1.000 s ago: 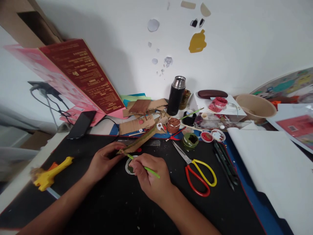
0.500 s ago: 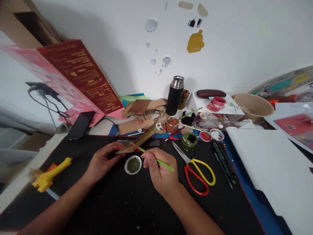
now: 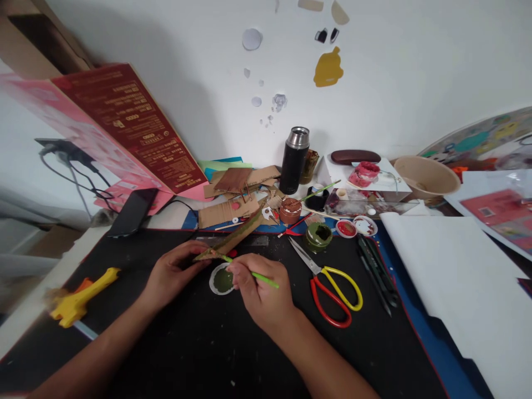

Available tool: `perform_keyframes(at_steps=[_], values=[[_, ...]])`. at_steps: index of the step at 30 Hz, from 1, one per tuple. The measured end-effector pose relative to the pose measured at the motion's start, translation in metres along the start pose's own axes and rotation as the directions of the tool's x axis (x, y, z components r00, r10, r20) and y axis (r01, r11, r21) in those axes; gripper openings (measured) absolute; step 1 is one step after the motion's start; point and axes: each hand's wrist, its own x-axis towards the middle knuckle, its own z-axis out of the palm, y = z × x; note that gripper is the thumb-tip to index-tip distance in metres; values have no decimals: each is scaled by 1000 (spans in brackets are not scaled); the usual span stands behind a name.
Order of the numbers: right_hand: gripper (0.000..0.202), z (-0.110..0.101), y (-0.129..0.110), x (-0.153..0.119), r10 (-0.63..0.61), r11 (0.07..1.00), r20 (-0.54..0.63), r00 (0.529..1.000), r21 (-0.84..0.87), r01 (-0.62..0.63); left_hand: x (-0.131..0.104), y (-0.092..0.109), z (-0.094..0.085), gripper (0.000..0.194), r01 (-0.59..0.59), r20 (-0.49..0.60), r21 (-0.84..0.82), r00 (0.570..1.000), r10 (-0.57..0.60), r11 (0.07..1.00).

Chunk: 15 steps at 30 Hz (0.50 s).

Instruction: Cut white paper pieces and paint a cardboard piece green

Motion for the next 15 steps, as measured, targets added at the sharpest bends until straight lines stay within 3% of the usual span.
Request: perform_keyframes(at_steps=[11, 15], values=[[29, -10, 0, 1, 34, 999, -132, 991, -14, -36, 0, -1, -1, 9, 19, -11, 23, 1000, -19, 1000], [29, -5, -1, 1, 6, 1000, -53, 999, 24, -4, 0, 0, 0, 9, 24, 1, 22, 1000, -24, 999]])
